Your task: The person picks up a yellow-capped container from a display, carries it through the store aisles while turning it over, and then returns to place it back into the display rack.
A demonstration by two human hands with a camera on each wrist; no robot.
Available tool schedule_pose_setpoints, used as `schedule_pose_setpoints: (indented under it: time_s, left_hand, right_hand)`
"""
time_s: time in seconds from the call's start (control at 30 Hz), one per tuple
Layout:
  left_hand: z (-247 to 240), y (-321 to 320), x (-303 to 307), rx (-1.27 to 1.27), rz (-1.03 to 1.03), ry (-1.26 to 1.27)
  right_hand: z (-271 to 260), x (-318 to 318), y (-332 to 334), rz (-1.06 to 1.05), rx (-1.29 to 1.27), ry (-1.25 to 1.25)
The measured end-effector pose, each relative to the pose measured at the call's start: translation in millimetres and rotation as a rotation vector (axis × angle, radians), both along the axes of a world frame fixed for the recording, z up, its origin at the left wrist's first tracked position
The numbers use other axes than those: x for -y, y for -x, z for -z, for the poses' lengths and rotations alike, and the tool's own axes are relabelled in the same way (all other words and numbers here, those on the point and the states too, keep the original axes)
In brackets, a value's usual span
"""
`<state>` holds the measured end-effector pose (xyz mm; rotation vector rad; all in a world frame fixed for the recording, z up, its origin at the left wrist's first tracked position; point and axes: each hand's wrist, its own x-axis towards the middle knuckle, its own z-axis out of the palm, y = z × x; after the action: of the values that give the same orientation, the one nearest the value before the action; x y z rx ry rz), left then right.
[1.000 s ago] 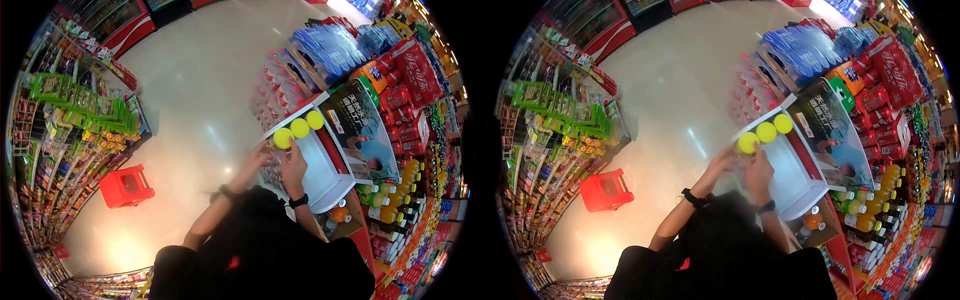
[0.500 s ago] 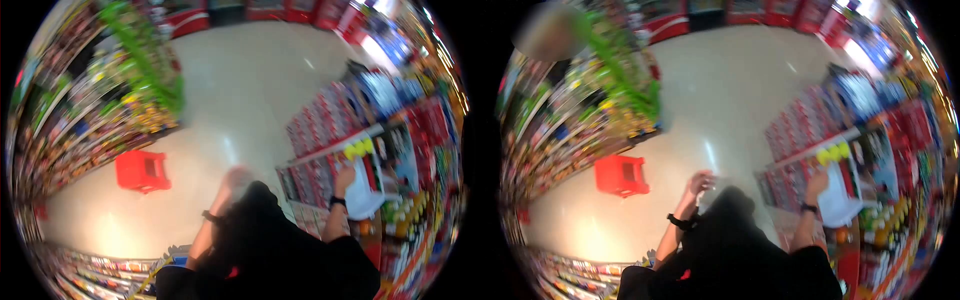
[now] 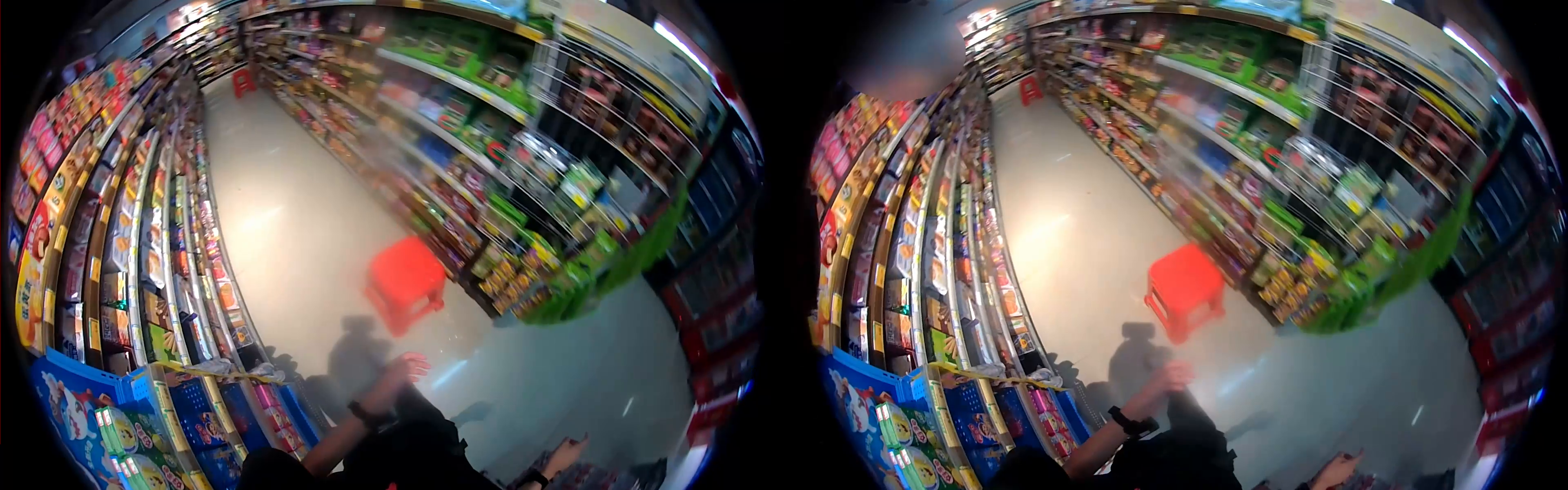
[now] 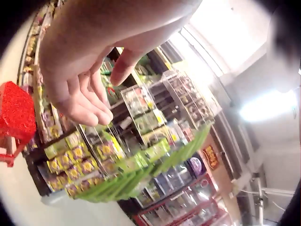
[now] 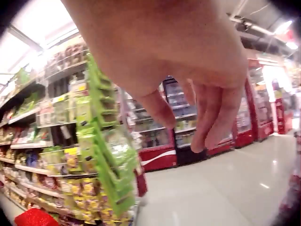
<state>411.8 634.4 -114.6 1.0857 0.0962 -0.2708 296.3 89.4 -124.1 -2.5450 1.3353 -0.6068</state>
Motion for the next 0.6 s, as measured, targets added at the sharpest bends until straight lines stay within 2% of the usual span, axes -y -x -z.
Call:
schedule_pose_setpoints:
  time_s: [0.03, 0.1, 0.2, 0.33, 0.4, 0.43, 0.47, 0.5, 0.57, 0.6]
  left_hand:
    - [1, -14, -26, 0.113, -0.053, -0.106]
    - [-11, -49, -76, 0.133, -0.2, -0.184]
    - [-58, -85, -155, -0.145, -0.457, -0.073]
    - [-81, -120, -263, -0.077, -0.705, -0.155]
    - [-83, -129, -305, -0.02, -0.776, -0.262]
    - [-75, -133, -321, 0.008, -0.807, -0.307]
    - [-43, -135, -337, 0.05, -0.732, -0.479]
    - [4, -140, -360, 0.092, -0.654, -0.659]
    - [4, -168, -400, 0.122, -0.498, -0.665]
    - [-18, -186, -410, 0.107, -0.461, -0.542]
  right_hand:
    - [4, -30, -50, -0.115, -0.002, -0.044]
    - [13, -95, -142, -0.384, 0.042, -0.132]
    - [40, -224, -286, -0.788, 0.07, -0.306]
    - [-10, -469, -414, -1.384, 0.088, -0.64]
    - [-50, -590, -447, -1.57, 0.05, -0.519]
    - [-83, -647, -456, -1.664, 0.071, -0.659]
    - [-108, -699, -462, -1.753, 0.09, -0.803]
    - [-112, -747, -472, -1.826, 0.054, -0.826]
    - [-121, -842, -489, -1.952, -0.001, -0.909]
    - [-129, -887, -493, -2.006, -0.025, -0.968]
